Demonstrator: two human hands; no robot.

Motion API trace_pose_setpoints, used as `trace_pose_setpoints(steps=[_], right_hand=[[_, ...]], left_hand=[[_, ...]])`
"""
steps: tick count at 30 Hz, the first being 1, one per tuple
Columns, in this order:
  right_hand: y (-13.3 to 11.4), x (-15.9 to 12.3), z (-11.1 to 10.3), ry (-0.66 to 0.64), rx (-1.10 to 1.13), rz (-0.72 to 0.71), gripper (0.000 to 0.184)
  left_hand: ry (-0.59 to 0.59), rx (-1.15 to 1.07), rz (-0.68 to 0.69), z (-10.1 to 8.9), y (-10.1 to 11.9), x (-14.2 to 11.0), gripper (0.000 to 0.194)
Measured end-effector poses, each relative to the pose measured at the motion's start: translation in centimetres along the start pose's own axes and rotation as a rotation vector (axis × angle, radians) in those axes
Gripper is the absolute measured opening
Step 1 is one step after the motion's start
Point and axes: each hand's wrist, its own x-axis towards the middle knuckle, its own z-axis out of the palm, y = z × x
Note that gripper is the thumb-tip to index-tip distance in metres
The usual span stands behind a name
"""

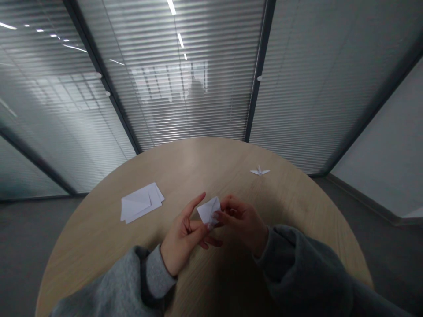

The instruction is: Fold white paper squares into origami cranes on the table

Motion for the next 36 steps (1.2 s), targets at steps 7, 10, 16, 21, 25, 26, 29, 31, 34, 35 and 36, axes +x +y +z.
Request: trace_pose_setpoints(steps=[7, 10, 16, 21, 25, 26, 29, 31, 34, 35, 36], right_hand=[[-0.25, 0.09, 0.07, -0.036, 0.199, 0.101, 0.040], [-0.41, 0.13, -0.02, -0.027, 0.178, 0.097, 0.038], [-0.77, 0.12, -0.14, -0.007, 0.154, 0.103, 0.033], [-0.96, 0.20, -0.11, 0.005, 0.236, 0.161, 0.035], [-0.95, 0.22, -0.03, 0.024, 0.226, 0.168, 0.035], [-0.93, 0.22, -0.01, 0.032, 0.216, 0.162, 0.035], [-0.91, 0.22, 0.02, 0.048, 0.202, 0.144, 0.036], [-0.94, 0.24, -0.02, 0.049, 0.190, 0.123, 0.038], [-0.99, 0.24, -0.08, 0.052, 0.166, 0.094, 0.041], [-1.00, 0.23, -0.09, 0.048, 0.164, 0.094, 0.041], [-0.99, 0.21, -0.09, 0.045, 0.165, 0.096, 0.040]], left_hand=[[-0.017, -0.020, 0.027, -0.16, -0.26, 0.00, 0.094], [-0.033, -0.037, 0.025, -0.27, -0.37, 0.06, 0.090], [-0.057, -0.056, 0.038, -0.30, -0.46, 0.09, 0.086], [-0.129, -0.053, 0.087, -0.30, -0.30, -0.04, 0.068], [-0.120, -0.010, 0.042, -0.26, 0.09, -0.20, 0.053], [-0.103, 0.013, 0.024, -0.24, 0.15, -0.21, 0.051], [-0.053, 0.086, -0.012, -0.20, 0.13, -0.13, 0.048], [-0.028, 0.126, -0.023, -0.21, 0.01, -0.03, 0.047], [-0.001, 0.165, -0.026, -0.28, -0.13, 0.05, 0.045], [0.003, 0.176, -0.023, -0.30, -0.14, 0.04, 0.044], [0.007, 0.185, -0.018, -0.32, -0.14, 0.03, 0.043]])
